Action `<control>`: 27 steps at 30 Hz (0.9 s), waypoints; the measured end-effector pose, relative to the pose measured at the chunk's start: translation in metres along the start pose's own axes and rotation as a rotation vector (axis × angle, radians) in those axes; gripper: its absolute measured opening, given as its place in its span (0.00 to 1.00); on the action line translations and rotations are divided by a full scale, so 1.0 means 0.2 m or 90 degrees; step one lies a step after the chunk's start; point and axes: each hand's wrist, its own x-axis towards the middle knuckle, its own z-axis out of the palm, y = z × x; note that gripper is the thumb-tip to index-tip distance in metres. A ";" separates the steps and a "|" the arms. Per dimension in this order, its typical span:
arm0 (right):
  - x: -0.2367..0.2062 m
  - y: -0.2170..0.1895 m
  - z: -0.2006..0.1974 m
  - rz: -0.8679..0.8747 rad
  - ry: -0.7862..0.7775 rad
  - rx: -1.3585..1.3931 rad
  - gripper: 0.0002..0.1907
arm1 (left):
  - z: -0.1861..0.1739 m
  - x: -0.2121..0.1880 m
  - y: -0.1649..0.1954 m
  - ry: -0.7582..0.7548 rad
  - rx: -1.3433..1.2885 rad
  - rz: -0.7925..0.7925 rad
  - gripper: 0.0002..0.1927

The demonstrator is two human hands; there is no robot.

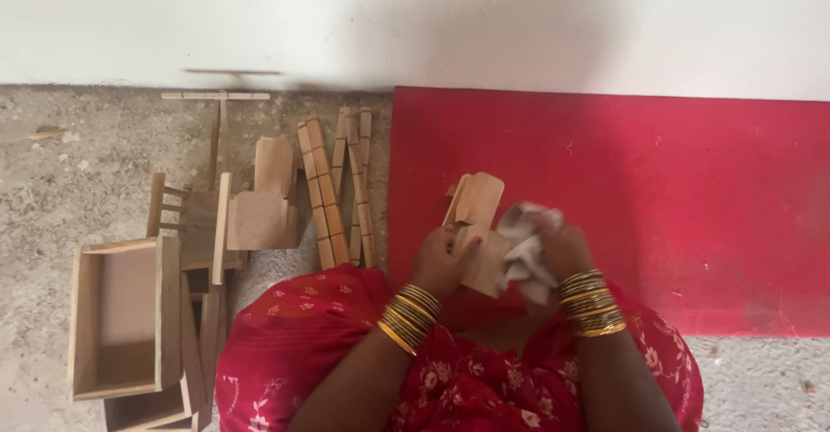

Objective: The person sits on the floor and wipes various small wooden furniture pieces, including a rocking chair, a bed, and several boxes, using a cloth. The person wipes each item individually and places them aside after cleaning.

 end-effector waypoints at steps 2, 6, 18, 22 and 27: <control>0.02 0.07 -0.07 0.166 0.019 0.216 0.18 | -0.06 0.01 -0.02 -0.035 -0.019 -0.021 0.33; 0.06 0.09 -0.12 0.461 0.164 0.635 0.24 | -0.15 0.05 -0.04 -0.202 0.033 -0.063 0.34; 0.10 -0.40 0.31 -0.294 -0.011 -0.283 0.27 | 0.04 -0.19 0.05 0.116 0.520 0.153 0.65; 0.26 -0.42 0.35 -0.081 -0.113 -0.157 0.26 | 0.05 -0.19 0.00 0.085 0.496 0.112 0.64; 0.45 -0.36 0.31 0.173 -0.007 -0.137 0.26 | 0.07 -0.19 -0.04 0.129 0.447 0.160 0.65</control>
